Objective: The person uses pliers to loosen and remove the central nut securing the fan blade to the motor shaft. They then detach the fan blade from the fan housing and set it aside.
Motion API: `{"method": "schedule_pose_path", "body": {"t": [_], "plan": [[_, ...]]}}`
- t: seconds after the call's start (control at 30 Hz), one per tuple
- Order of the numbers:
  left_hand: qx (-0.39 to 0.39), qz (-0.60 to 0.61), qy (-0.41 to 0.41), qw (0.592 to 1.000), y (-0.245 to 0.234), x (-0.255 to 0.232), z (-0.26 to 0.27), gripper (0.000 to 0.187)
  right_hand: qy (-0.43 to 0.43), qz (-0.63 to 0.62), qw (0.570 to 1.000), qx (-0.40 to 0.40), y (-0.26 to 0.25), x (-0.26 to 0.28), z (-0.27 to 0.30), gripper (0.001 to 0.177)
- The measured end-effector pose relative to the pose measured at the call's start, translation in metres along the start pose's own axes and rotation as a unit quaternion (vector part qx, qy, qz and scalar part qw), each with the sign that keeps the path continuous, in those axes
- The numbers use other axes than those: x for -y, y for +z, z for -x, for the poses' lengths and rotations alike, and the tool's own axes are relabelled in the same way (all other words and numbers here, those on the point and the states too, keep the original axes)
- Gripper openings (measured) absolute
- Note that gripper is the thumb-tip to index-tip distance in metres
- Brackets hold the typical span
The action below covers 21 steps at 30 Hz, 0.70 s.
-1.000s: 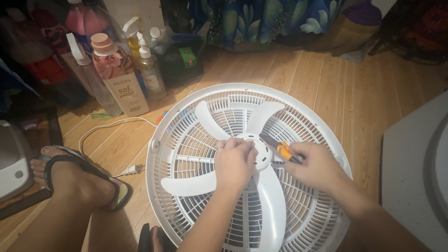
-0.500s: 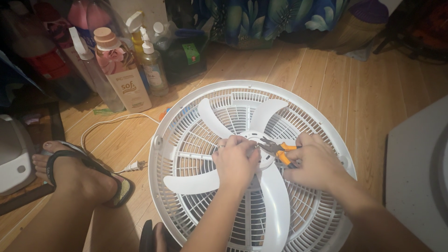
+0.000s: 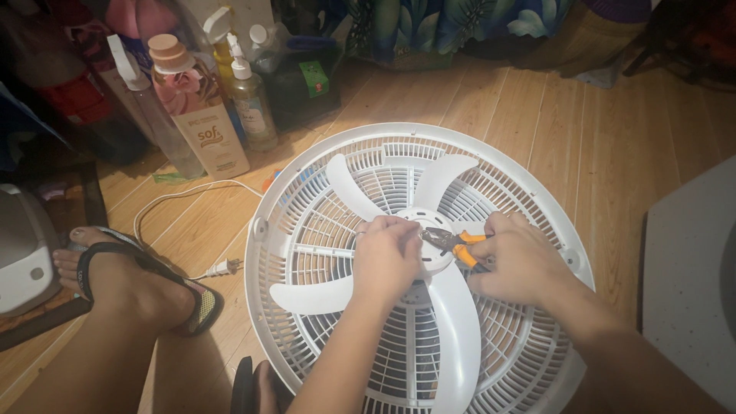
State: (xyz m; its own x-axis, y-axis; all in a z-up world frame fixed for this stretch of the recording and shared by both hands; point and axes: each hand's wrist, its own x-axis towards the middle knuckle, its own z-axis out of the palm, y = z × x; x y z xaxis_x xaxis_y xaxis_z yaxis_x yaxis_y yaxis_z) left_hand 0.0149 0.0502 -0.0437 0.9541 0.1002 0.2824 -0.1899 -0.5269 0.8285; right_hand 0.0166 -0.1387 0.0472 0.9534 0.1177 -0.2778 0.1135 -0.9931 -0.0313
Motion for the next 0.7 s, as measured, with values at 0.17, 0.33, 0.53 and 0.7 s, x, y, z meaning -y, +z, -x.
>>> {"method": "schedule_pose_path", "body": {"t": [0.17, 0.33, 0.53, 0.7], "plan": [[0.021, -0.031, -0.050, 0.998, 0.001, -0.008, -0.002, 0.013, -0.003, 0.006, 1.000, -0.004, -0.003, 0.003, 0.001, 0.057], [0.015, -0.044, -0.046, 0.998, 0.002, -0.011, -0.003, 0.011, 0.014, 0.030, 0.999, 0.024, -0.010, 0.008, 0.002, 0.059], [0.017, -0.063, -0.027, 0.998, 0.003, -0.010, -0.004, 0.010, 0.040, 0.052, 0.996, 0.056, -0.018, 0.014, 0.004, 0.043], [0.005, -0.074, -0.006, 0.997, 0.004, -0.009, -0.003, 0.011, 0.029, 0.057, 0.997, 0.045, -0.020, 0.015, 0.005, 0.042]]}}
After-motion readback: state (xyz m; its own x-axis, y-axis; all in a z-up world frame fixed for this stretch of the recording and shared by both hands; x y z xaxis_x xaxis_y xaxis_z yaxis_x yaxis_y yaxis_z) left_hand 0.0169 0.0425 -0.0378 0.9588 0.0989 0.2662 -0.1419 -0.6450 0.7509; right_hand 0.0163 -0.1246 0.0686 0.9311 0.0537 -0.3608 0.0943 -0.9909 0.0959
